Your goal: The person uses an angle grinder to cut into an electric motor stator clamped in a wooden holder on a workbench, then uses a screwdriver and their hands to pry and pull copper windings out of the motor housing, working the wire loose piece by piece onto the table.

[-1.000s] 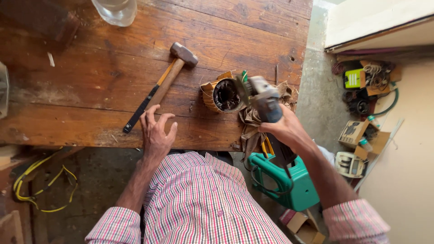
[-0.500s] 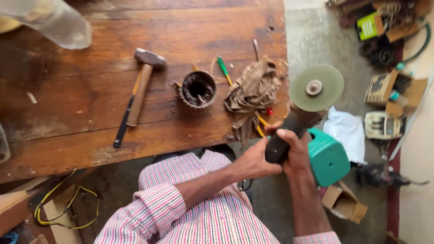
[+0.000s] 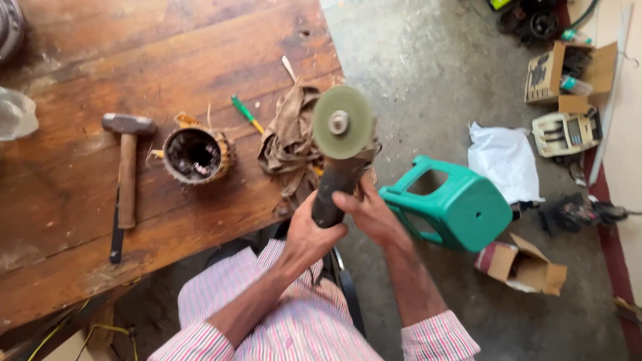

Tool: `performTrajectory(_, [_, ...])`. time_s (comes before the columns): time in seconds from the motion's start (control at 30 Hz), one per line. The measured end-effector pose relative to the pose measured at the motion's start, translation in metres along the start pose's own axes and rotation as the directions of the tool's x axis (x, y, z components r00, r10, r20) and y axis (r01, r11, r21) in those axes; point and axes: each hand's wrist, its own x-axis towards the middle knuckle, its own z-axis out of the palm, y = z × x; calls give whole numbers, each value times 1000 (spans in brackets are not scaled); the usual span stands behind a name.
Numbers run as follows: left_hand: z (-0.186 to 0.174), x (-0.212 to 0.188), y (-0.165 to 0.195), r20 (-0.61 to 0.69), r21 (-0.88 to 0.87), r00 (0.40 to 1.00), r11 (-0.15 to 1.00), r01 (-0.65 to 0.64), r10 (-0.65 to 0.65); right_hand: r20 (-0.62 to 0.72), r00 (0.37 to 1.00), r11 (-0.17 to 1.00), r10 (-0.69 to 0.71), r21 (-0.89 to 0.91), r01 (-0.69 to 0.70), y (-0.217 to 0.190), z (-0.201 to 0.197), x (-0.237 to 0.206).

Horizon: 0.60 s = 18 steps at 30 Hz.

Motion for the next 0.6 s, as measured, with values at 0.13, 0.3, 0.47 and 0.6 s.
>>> performTrajectory(0.13, [8,13,-4,-118,15,993,1000,26,-24,-96,983,924,-160,-365,115,9,-79,30])
performTrajectory(0.3, [13,21,-22,-243,1,966,996,86,-83,-198,961,660,-195,-751,-21,24,-122,83])
performTrajectory(0.47, [16,23,-31,-280,-49,951,991,123,-132,-47,979,483,-198,-874,56,7,-108,127])
performTrajectory(0.6, [14,25,-34,-367,94,920,978,184,-137,-199,979,353,42,-914,-201,-17,-98,131])
